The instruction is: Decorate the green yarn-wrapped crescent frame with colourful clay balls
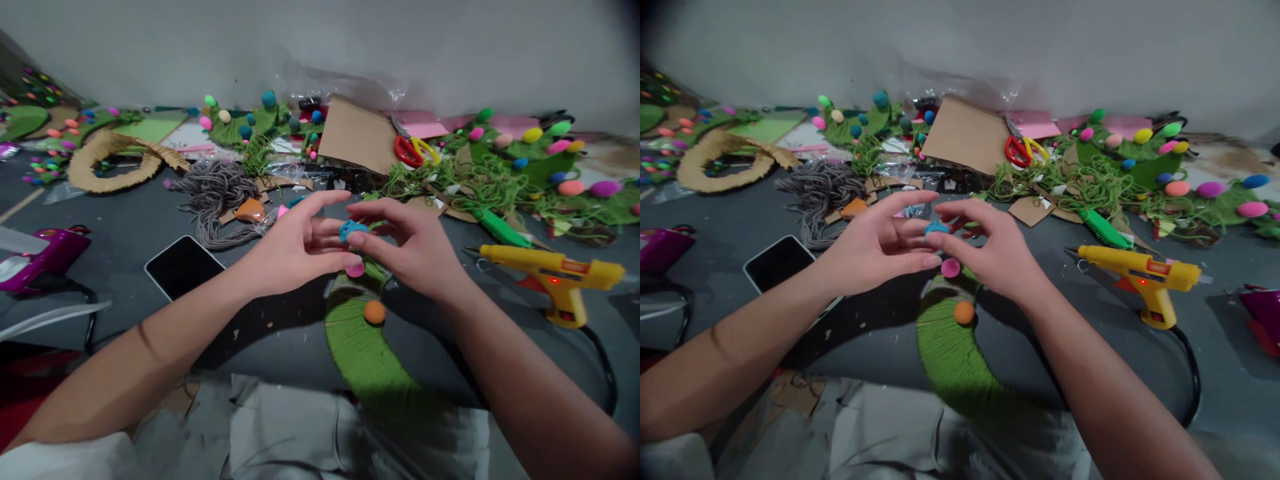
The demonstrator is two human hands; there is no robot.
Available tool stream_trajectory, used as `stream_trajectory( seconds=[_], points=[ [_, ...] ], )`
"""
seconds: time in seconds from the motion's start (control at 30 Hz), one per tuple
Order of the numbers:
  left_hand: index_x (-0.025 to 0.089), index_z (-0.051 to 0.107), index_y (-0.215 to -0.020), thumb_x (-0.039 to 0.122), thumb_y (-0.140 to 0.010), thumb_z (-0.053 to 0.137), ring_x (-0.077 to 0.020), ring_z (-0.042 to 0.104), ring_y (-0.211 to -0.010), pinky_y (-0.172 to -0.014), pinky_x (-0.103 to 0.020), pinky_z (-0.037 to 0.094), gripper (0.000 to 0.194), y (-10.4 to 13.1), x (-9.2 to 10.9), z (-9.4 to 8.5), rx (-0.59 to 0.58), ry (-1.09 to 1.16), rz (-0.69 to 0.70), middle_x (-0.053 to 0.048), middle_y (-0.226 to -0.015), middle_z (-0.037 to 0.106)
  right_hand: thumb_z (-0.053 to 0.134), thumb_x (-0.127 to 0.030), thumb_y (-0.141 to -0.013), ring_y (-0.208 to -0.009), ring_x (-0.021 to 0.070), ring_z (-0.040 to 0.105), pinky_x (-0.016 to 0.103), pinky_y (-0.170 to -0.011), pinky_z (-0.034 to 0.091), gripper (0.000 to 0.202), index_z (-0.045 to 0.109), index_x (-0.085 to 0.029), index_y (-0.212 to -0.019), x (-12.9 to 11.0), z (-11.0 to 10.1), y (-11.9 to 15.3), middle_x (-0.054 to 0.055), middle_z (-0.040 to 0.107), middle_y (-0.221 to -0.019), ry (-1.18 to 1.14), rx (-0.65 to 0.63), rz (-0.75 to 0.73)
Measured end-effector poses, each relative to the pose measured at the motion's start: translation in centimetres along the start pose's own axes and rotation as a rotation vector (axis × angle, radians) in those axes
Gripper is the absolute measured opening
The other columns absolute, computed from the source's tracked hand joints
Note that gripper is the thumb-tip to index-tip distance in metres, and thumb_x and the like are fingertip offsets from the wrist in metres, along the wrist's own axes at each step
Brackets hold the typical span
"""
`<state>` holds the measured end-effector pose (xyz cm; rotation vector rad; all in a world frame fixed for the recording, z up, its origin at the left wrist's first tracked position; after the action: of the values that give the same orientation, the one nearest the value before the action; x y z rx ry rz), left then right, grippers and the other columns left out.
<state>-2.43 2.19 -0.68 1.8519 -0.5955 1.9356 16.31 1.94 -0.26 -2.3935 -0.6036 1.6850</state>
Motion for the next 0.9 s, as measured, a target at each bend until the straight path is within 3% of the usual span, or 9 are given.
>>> stream_trajectory(
  seconds=[0.1, 0.23, 0.4, 0.53, 0.7, 0.8, 0.9],
  points=[
    [0.022, 0.046, -0.145, 0.021, -0.087, 0.080, -0.0195, 0.081, -0.092, -0.087, -0.033, 0.064, 0.067, 0.0, -0.1, -0.3, 0.017, -0.059, 0.007, -0.003, -0.098, 0.081, 0.077, -0.034, -0.092, -0.086, 0.0183, 0.072, 0.032, -0.077, 0.059, 0.014, 0.080, -0.023, -0.099, -0.3, 1.2, 0.3, 0.004, 0.079, -0.099, 0.027, -0.057, -0.025],
    [0.019, 0.052, -0.143, 0.030, -0.089, 0.080, -0.0217, 0.081, -0.086, -0.080, -0.033, 0.063, 0.062, 0.1, -0.2, -0.7, 0.071, -0.153, -0.004, -0.002, -0.086, 0.080, 0.076, -0.030, -0.092, -0.077, 0.0170, 0.069, 0.030, -0.069, 0.056, 0.011, 0.077, -0.021, -0.086, -0.1, 0.9, 0.1, 0.002, 0.076, -0.082, 0.080, 0.050, -0.018],
    [0.023, 0.049, -0.145, 0.024, -0.081, 0.086, -0.0243, 0.081, -0.099, -0.094, -0.038, 0.064, 0.074, 0.2, 0.1, -0.5, 0.088, -0.128, 0.000, -0.004, -0.102, 0.082, 0.080, -0.034, -0.089, -0.079, 0.0179, 0.073, 0.031, -0.072, 0.060, 0.011, 0.079, -0.023, -0.092, 0.4, -0.9, -0.3, 0.002, 0.079, -0.089, 0.030, 0.224, 0.018],
    [0.027, 0.046, -0.146, 0.021, -0.076, 0.090, -0.0255, 0.079, -0.107, -0.097, -0.039, 0.065, 0.083, 0.2, 0.2, 0.0, 0.035, -0.066, -0.017, -0.004, -0.114, 0.080, 0.085, -0.040, -0.084, -0.095, 0.0217, 0.074, 0.034, -0.078, 0.062, 0.030, 0.079, -0.027, -0.110, 0.1, -0.1, -0.1, 0.004, 0.080, -0.106, -0.012, 0.074, 0.004],
    [0.024, 0.047, -0.147, 0.026, -0.085, 0.083, -0.0220, 0.081, -0.092, -0.086, -0.035, 0.065, 0.072, 0.3, -0.1, -0.1, 0.062, -0.121, 0.009, -0.003, -0.097, 0.081, 0.082, -0.036, -0.087, -0.086, 0.0198, 0.072, 0.034, -0.077, 0.060, 0.013, 0.082, -0.024, -0.091, -0.2, 1.4, 0.2, 0.004, 0.079, -0.094, 0.005, -0.017, -0.003],
    [0.023, 0.051, -0.145, 0.032, -0.089, 0.079, -0.0216, 0.081, -0.084, -0.082, -0.035, 0.064, 0.063, 0.4, -0.1, -0.4, 0.088, -0.201, 0.011, -0.001, -0.088, 0.080, 0.081, -0.034, -0.088, -0.076, 0.0181, 0.070, 0.033, -0.072, 0.058, 0.012, 0.079, -0.024, -0.082, -0.1, 0.8, 0.0, 0.001, 0.078, -0.081, 0.044, 0.067, 0.003],
    [0.023, 0.052, -0.145, 0.031, -0.088, 0.081, -0.0228, 0.081, -0.090, -0.088, -0.038, 0.064, 0.065, 0.4, 0.2, -0.5, 0.113, -0.219, 0.015, -0.003, -0.094, 0.082, 0.082, -0.035, -0.086, -0.072, 0.0171, 0.070, 0.032, -0.069, 0.057, 0.013, 0.078, -0.024, -0.081, 0.4, -0.8, -0.3, 0.000, 0.077, -0.079, 0.039, 0.209, 0.050]
  ],
)
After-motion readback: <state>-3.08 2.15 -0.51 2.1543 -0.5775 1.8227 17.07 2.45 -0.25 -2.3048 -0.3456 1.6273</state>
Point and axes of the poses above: each hand's wrist, its own y-axis away from the middle knuckle, its own z-axis out of the palm, x = y × z, the point moved 3 cm from there along -y, towards the middle knuckle
